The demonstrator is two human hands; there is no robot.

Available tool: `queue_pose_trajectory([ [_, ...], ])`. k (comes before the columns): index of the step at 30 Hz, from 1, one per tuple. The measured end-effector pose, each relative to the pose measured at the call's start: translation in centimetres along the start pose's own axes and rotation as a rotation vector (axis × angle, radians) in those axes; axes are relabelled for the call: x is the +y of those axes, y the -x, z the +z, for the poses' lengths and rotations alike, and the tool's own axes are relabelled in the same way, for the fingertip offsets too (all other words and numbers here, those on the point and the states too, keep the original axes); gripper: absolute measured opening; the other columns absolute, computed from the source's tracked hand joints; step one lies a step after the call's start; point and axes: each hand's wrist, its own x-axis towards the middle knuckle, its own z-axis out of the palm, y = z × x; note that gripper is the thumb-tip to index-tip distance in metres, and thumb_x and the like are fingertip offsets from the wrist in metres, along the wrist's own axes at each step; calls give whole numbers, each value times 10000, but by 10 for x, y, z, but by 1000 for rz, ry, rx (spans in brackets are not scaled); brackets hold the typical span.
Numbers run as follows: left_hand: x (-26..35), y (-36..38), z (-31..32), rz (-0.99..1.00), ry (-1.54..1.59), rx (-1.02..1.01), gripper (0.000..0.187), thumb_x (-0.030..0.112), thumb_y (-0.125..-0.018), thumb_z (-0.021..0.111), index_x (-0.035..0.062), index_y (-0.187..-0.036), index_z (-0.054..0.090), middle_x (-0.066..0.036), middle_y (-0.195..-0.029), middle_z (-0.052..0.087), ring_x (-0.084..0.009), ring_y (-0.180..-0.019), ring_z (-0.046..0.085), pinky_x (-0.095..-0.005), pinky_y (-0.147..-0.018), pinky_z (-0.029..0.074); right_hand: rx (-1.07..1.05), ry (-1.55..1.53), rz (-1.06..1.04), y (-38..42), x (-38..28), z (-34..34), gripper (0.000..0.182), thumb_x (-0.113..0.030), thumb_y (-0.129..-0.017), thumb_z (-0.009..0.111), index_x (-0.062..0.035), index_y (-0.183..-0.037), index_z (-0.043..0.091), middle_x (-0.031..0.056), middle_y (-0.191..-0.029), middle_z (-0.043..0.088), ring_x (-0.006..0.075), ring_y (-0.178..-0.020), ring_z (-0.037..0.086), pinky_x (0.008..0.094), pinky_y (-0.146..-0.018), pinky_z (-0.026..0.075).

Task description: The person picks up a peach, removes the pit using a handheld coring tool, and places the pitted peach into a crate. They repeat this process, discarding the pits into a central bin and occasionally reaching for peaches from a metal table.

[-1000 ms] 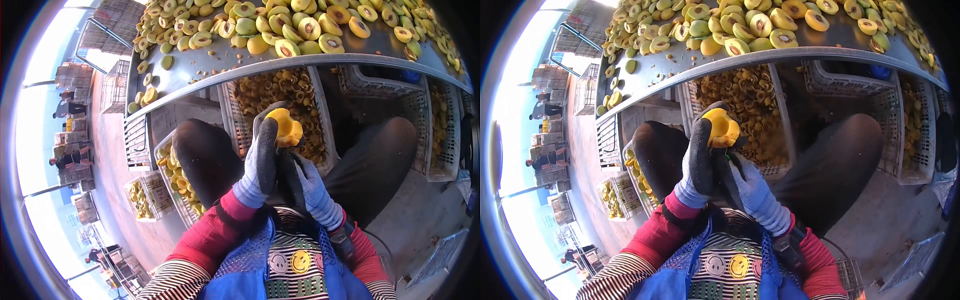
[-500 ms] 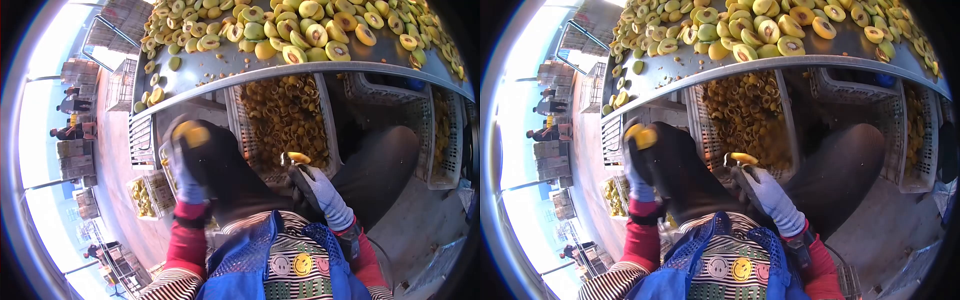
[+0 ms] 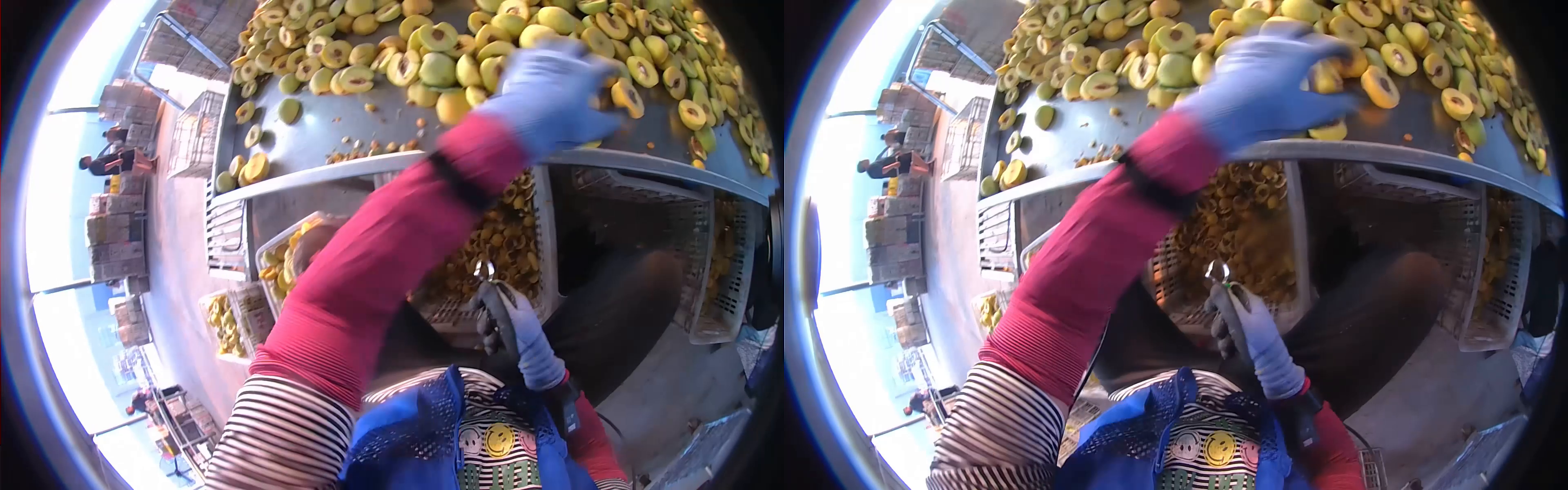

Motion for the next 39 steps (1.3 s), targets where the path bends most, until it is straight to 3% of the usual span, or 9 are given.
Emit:
queue_pose_trajectory([
  [4,9,-63,92,204,-353,-378,476,464,-788,621,326,-1241,568,-110,-1283,458,-320,-1196,438,-531,-878,437,44,-136,12,-14,3,-7,352,-438,-925,542,-87,-903,562,7,-559,513,109,-383,468,251,-363,388],
  [6,-6,-70,96,286,-415,-414,423,442,-804,584,339,-1214,588,-98,-1218,485,-277,-1088,542,-444,-832,472,92,-166,12,-14,-2,-6,347,-433,-930,535,-88,-910,566,9,-567,521,114,-384,476,255,-363,392],
  [10,-51,-59,60,125,-285,-515,412,379,-790,616,263,-1185,605,-118,-1095,526,-277,-900,626,-398,-775,508,47,-202,23,-13,-3,-16,312,-381,-929,562,-69,-949,566,12,-570,510,109,-405,470,243,-383,391],
  [16,-121,25,6,-86,-265,-407,581,447,-780,642,209,-1291,502,-153,-1269,465,-340,-1112,538,-411,-905,464,16,-165,-4,-1,-1,-19,397,-458,-906,564,-62,-923,547,12,-563,495,111,-406,470,249,-389,392],
  [22,-146,84,-45,-438,-538,-322,694,341,-698,732,233,-1327,458,-172,-1185,479,-378,-1082,518,-445,-901,461,17,-135,-52,4,-2,-15,352,-401,-937,529,-53,-967,568,8,-544,495,108,-376,461,243,-366,373],
  [25,-97,96,-61,-92,-346,39,726,299,-673,781,173,-1316,467,-134,-1086,513,-338,-960,537,-441,-810,469,30,-180,-156,10,-10,-12,365,-410,-932,536,-48,-970,561,8,-534,483,106,-362,445,232,-356,355],
  [33,29,163,-51,54,199,-91,867,279,-540,852,44,-1288,481,-162,-1179,540,-366,-1067,532,-434,-909,444,16,-242,-444,29,-46,9,268,-294,-917,585,-39,-1000,573,-26,-566,484,50,-394,426,203,-363,306],
  [36,48,187,-46,-427,773,100,940,214,-602,850,-14,-1370,358,-144,-1362,409,-251,-1120,522,-368,-966,413,50,-89,-429,37,-49,19,257,-256,-879,648,-47,-1008,572,-30,-603,500,37,-414,419,195,-382,312],
  [39,66,204,-28,-603,1077,250,639,188,-834,671,-17,-1357,365,-126,-1311,436,-188,-1100,513,-321,-915,451,36,-368,-310,31,-32,24,241,-173,-905,601,-9,-1076,555,14,-733,527,61,-476,464,216,-424,355],
])
